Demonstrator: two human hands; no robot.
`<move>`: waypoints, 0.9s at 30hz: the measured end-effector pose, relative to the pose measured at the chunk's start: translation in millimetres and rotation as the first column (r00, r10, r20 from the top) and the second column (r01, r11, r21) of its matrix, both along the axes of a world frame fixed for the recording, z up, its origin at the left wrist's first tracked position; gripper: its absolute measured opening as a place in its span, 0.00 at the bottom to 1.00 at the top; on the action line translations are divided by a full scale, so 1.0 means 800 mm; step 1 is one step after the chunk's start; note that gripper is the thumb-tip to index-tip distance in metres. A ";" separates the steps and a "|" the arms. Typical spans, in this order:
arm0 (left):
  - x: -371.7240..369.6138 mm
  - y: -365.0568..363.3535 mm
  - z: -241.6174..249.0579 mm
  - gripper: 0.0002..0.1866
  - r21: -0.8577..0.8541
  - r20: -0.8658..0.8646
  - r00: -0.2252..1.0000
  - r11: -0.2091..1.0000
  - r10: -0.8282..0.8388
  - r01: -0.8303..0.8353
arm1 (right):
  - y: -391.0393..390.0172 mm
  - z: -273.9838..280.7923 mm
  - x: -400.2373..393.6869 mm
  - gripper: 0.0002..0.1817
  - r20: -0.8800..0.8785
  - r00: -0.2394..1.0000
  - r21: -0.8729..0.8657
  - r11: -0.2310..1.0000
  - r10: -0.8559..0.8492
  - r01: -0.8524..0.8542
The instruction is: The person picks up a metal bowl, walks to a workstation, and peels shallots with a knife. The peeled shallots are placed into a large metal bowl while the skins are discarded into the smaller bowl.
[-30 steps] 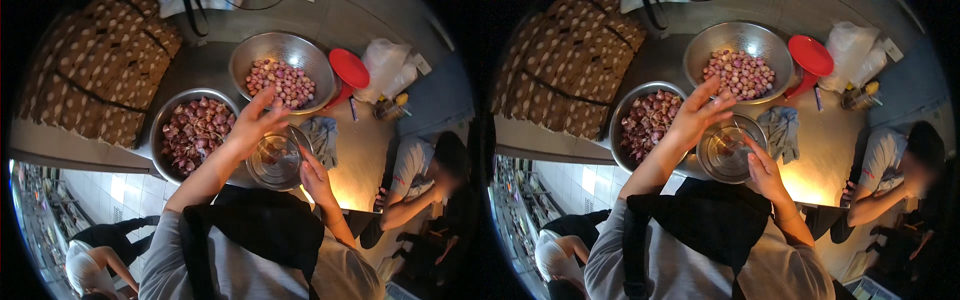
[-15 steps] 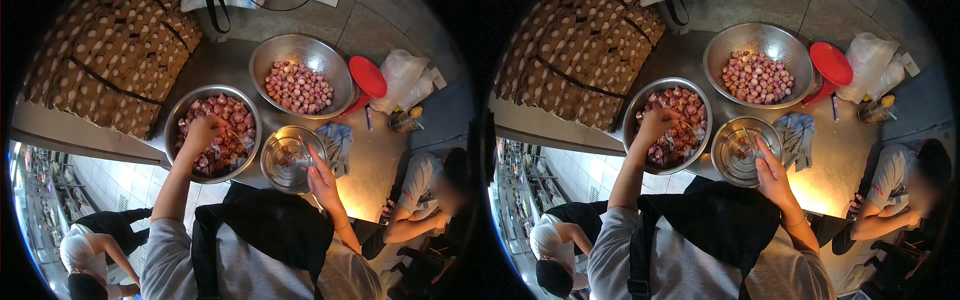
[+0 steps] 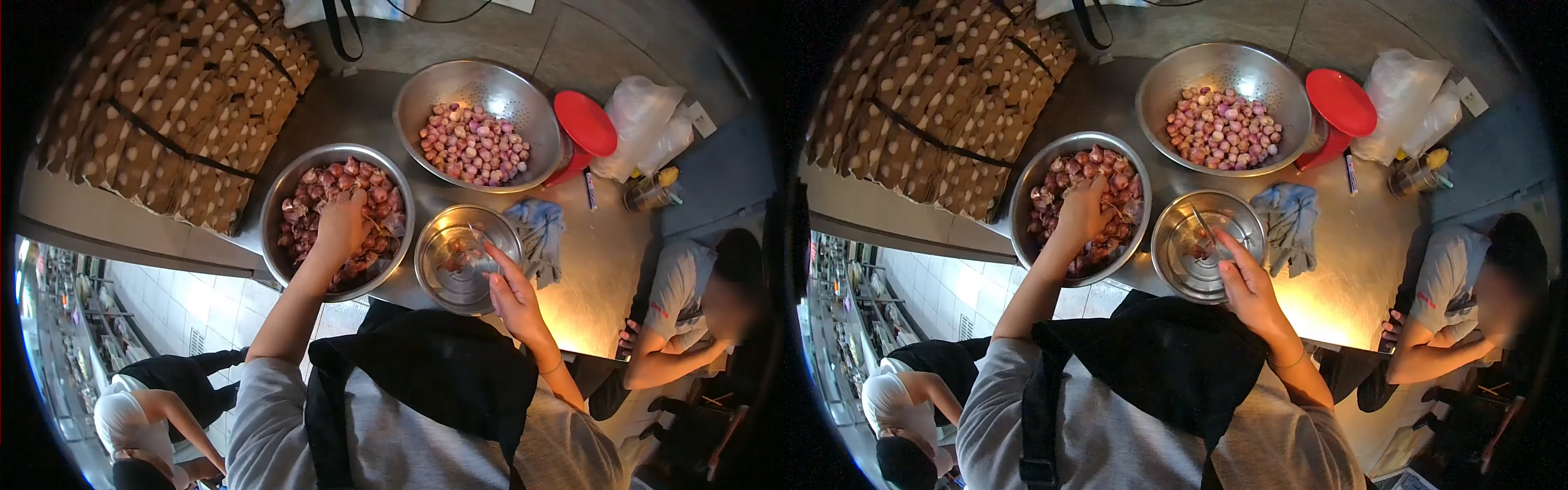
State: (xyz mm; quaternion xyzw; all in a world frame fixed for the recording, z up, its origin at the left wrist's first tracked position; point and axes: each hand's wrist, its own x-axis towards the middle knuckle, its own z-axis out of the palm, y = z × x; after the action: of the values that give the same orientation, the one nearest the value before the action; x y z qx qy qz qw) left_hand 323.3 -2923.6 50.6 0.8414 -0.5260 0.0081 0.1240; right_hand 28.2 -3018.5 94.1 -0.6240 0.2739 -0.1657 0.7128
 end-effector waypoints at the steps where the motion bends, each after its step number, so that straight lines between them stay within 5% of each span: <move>1: 0.001 0.000 -0.002 0.23 -0.033 -0.037 0.999 0.999 -0.033 0.032 | 0.000 0.000 0.000 0.22 0.000 1.000 0.010 1.000 0.002 -0.002; 6: 0.007 0.005 0.006 0.16 -0.170 -0.244 0.961 0.981 -0.134 0.094 | -0.002 0.002 0.001 0.22 0.008 1.000 -0.017 1.000 0.000 0.000; 9: 0.000 0.003 0.030 0.12 0.033 -0.207 0.978 0.999 0.041 -0.034 | -0.007 0.002 -0.003 0.22 -0.050 0.999 -0.044 0.999 -0.006 0.004; 12: 0.013 0.003 0.021 0.11 -0.118 -0.101 0.992 0.991 -0.080 0.068 | -0.011 -0.009 -0.004 0.22 -0.077 0.997 -0.140 0.990 -0.023 0.012; 15: 0.026 -0.017 0.014 0.12 -0.370 -0.216 0.972 0.929 -0.091 0.004 | -0.010 -0.005 0.000 0.23 -0.042 0.999 -0.089 0.996 -0.031 0.027; 18: 0.018 -0.033 0.005 0.15 -0.424 -0.336 0.913 0.903 -0.232 0.073 | -0.009 -0.005 0.003 0.23 -0.018 0.999 -0.076 0.997 -0.030 0.028; 19: 0.011 -0.035 0.006 0.17 -0.269 -0.236 0.957 0.958 -0.166 0.100 | -0.009 -0.007 0.003 0.23 -0.018 0.999 -0.085 0.996 -0.031 0.030; 22: 0.006 -0.036 0.007 0.16 -0.156 -0.237 0.967 0.986 -0.098 0.061 | -0.009 -0.008 0.002 0.24 -0.025 0.999 -0.103 0.994 -0.045 0.043; 27: 0.019 -0.024 -0.004 0.22 -0.130 -0.314 0.943 0.989 -0.110 0.072 | -0.012 -0.014 0.000 0.24 -0.046 0.998 -0.163 0.986 -0.050 0.042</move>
State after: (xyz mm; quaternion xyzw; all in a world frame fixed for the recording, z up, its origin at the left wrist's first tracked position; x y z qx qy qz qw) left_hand 338.9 -2942.8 47.3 0.7977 -0.5358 -0.1035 0.2568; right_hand 28.4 -3027.9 82.8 -0.6773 0.2915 -0.1885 0.6486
